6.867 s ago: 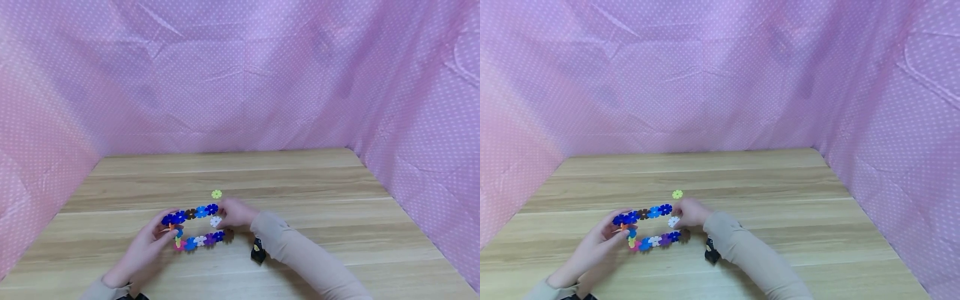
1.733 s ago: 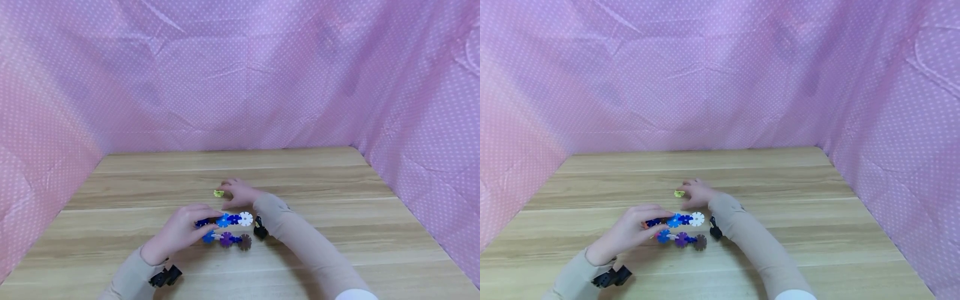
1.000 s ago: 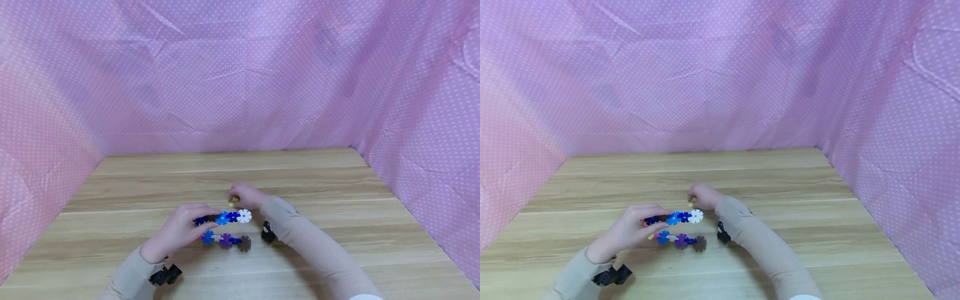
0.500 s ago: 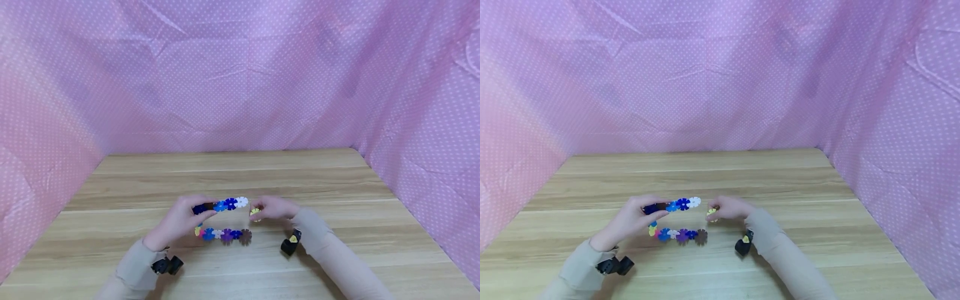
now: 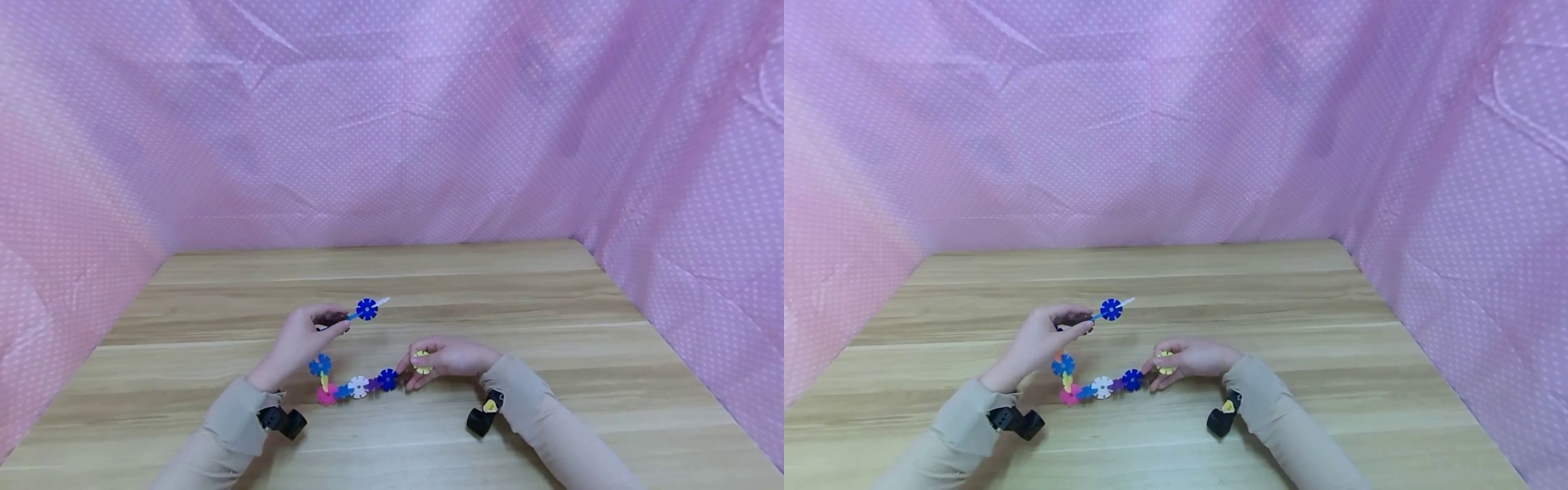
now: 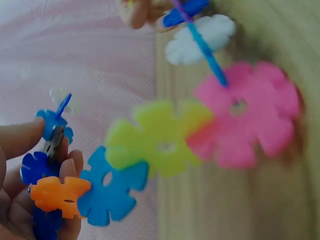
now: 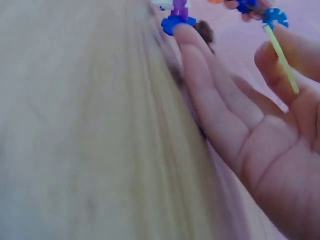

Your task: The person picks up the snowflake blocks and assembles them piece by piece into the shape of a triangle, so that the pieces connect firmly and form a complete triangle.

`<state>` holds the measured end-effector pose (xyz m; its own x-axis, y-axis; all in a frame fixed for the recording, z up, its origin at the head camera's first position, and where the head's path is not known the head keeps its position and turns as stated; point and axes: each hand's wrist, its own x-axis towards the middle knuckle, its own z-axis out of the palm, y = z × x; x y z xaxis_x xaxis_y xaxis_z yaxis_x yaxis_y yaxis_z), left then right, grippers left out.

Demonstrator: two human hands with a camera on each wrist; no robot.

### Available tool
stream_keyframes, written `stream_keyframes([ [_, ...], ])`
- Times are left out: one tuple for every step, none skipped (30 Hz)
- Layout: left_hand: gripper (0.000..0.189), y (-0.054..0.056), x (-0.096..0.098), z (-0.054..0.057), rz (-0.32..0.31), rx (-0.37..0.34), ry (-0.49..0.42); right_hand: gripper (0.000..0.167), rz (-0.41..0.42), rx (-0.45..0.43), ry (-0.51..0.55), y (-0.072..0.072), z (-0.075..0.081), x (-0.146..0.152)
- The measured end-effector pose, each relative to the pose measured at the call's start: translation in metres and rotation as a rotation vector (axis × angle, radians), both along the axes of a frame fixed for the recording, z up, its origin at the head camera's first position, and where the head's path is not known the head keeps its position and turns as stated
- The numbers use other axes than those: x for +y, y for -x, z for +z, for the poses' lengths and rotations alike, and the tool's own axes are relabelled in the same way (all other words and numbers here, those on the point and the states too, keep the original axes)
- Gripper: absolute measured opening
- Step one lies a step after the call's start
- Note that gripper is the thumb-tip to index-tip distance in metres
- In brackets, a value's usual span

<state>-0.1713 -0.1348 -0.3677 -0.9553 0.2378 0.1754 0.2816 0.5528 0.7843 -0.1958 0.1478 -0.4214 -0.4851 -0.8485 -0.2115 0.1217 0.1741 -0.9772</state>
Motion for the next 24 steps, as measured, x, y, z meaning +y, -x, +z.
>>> stream_keyframes([
  [0.022,0.001,0.001,-0.002,0.006,-0.018,-0.022,0.035,-0.023,0.006,0.025,0.001,-0.002,0.002],
  [0.023,0.002,0.002,-0.005,0.011,-0.042,-0.045,0.034,-0.058,0.012,0.050,0.002,-0.003,0.003],
  [0.023,0.003,0.003,-0.008,0.018,-0.068,-0.066,0.032,-0.108,0.016,0.071,0.004,-0.004,0.004],
  [0.024,0.004,0.005,-0.011,0.021,-0.098,-0.095,0.029,-0.167,0.020,0.088,0.005,-0.004,0.005],
  [0.024,0.005,0.007,-0.014,0.024,-0.126,-0.122,0.025,-0.235,0.021,0.098,0.006,-0.004,0.006],
  [0.024,0.005,0.010,-0.017,0.026,-0.153,-0.142,0.022,-0.313,0.021,0.101,0.007,-0.003,0.007],
  [0.023,0.005,0.012,-0.019,0.028,-0.174,-0.149,0.019,-0.394,0.021,0.104,0.008,0.000,0.007],
  [0.023,0.005,0.015,-0.021,0.030,-0.202,-0.165,0.017,-0.476,0.008,0.104,0.009,0.002,0.007],
  [0.023,0.005,0.018,-0.022,0.027,-0.224,-0.182,0.018,-0.550,-0.008,0.106,0.011,0.004,0.007],
  [0.023,0.003,0.020,-0.024,0.019,-0.244,-0.196,0.018,-0.618,-0.021,0.110,0.012,0.006,0.007],
  [0.023,0.002,0.022,-0.025,0.009,-0.266,-0.208,0.020,-0.676,-0.033,0.114,0.013,0.007,0.006],
  [0.023,0.001,0.025,-0.027,-0.005,-0.293,-0.220,0.021,-0.724,-0.048,0.120,0.014,0.009,0.006],
  [0.023,-0.001,0.027,-0.029,-0.022,-0.323,-0.235,0.022,-0.757,-0.057,0.122,0.015,0.010,0.006],
  [0.023,-0.003,0.029,-0.030,-0.041,-0.344,-0.245,0.023,-0.782,-0.061,0.121,0.016,0.011,0.006],
  [0.023,-0.005,0.031,-0.032,-0.061,-0.358,-0.247,0.024,-0.801,-0.057,0.116,0.016,0.011,0.006],
  [0.023,-0.006,0.033,-0.034,-0.082,-0.374,-0.249,0.025,-0.815,-0.049,0.105,0.017,0.012,0.006],
  [0.022,-0.008,0.036,-0.035,-0.100,-0.385,-0.248,0.026,-0.817,-0.038,0.094,0.017,0.012,0.006],
  [0.022,-0.010,0.038,-0.037,-0.118,-0.396,-0.254,0.027,-0.818,-0.026,0.079,0.018,0.012,0.007],
  [0.021,-0.011,0.041,-0.038,-0.133,-0.402,-0.255,0.027,-0.809,-0.018,0.064,0.018,0.012,0.007],
  [0.020,-0.013,0.044,-0.039,-0.150,-0.402,-0.252,0.029,-0.797,-0.018,0.051,0.019,0.012,0.007],
  [0.020,-0.015,0.047,-0.040,-0.168,-0.410,-0.251,0.030,-0.778,-0.010,0.032,0.019,0.011,0.008],
  [0.019,-0.016,0.051,-0.041,-0.185,-0.423,-0.249,0.030,-0.753,-0.015,0.018,0.019,0.011,0.010],
  [0.018,-0.018,0.054,-0.041,-0.203,-0.430,-0.237,0.030,-0.727,-0.015,0.004,0.019,0.010,0.011],
  [0.017,-0.019,0.058,-0.042,-0.218,-0.436,-0.225,0.030,-0.703,-0.017,-0.009,0.019,0.009,0.012],
])
